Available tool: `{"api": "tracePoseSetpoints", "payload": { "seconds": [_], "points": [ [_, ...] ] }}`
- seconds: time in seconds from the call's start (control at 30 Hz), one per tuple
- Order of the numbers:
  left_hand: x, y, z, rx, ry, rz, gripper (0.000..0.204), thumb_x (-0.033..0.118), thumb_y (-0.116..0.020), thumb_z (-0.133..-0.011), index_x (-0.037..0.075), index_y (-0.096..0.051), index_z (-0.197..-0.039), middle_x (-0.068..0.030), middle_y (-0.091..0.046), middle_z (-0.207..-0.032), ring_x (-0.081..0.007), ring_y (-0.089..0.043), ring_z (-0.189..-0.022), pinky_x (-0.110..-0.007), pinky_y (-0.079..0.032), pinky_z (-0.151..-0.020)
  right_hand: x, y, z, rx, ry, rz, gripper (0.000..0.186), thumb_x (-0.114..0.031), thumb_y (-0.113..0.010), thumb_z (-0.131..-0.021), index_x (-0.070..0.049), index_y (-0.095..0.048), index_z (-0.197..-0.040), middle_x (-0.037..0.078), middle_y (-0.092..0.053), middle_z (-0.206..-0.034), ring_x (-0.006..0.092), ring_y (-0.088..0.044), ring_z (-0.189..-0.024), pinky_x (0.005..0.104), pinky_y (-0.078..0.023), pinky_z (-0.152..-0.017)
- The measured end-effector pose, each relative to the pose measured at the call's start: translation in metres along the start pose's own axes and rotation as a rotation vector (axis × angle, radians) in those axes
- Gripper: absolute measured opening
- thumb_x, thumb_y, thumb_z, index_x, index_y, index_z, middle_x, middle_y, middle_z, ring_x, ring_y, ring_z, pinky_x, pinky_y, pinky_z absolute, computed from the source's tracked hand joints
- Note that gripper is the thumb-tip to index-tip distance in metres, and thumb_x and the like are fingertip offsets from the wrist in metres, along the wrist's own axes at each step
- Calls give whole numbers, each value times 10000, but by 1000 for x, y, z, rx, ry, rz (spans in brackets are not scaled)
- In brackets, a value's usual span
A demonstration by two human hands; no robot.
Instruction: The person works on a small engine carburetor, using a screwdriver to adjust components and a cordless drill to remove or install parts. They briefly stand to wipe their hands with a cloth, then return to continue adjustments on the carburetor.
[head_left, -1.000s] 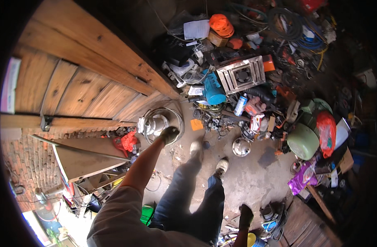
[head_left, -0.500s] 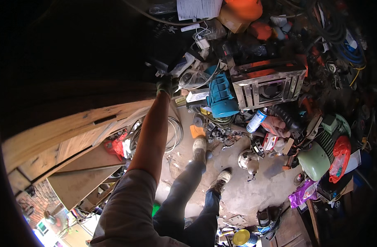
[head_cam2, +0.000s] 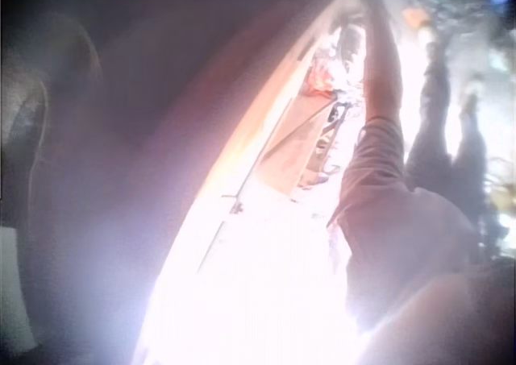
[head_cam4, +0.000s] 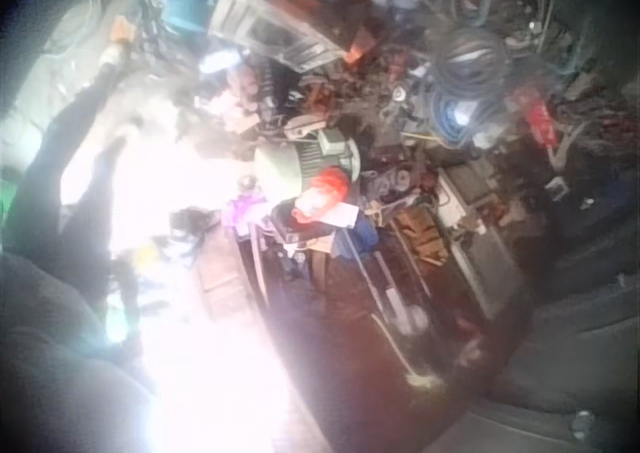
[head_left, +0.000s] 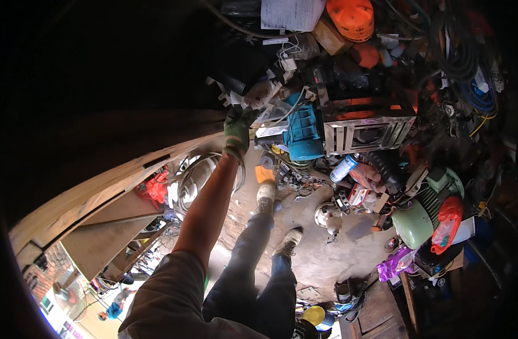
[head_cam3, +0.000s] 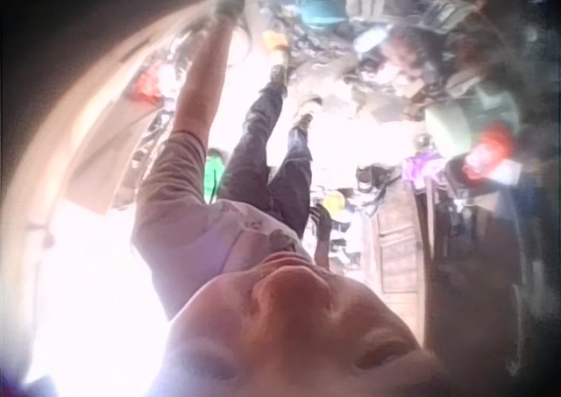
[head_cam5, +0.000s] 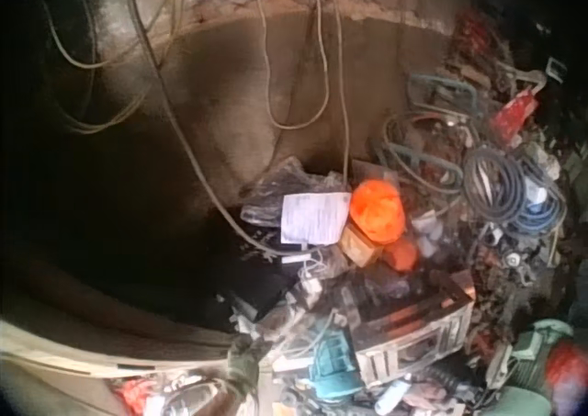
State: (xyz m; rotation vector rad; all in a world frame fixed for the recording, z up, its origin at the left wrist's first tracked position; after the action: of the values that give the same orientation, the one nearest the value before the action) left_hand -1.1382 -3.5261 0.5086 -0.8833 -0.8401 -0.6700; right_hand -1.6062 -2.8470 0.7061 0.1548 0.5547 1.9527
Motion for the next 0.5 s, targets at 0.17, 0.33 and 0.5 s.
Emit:
{"api": "tracePoseSetpoints", "payload": {
  "seconds": [0.17,0.33,0.5],
  "points": [
    [26,-38,76,30,-43,70,129,-55,-640,-954,73,-645,-973,-2,-674,-915,-149,-678,-910,-301,-544,-890,-6,21,15,10,213,80,217,-144,-618,-972,-28,-741,-1108,119,-753,-1028,260,-733,-964,380,-584,-865],
    [55,-56,163,-22,-79,-166,104,-7,-669,-954,69,-652,-1022,27,-669,-951,-66,-597,-852,-236,-485,-760,-136,70,-12,113,384,-214,213,-91,-601,-976,-21,-713,-1142,129,-751,-1037,265,-717,-1010,375,-569,-904],
    [107,-87,288,-73,-353,-512,190,-16,-702,-882,22,-660,-1064,-85,-673,-942,-176,-637,-830,-304,-517,-750,-331,115,-4,-122,424,-633,460,-309,-492,-1092,20,-525,-1411,187,-673,-1267,275,-677,-1137,397,-565,-950]
  ]
}}
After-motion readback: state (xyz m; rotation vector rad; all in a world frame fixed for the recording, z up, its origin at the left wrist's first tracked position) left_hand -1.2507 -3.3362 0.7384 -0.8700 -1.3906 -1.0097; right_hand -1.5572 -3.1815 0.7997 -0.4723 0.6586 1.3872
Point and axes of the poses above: each hand's wrist, its own z-axis away from the middle knuckle, its own y-axis out of the back of the hand, x = y × z, the point moved 10 cm from there along -z, towards the middle knuckle
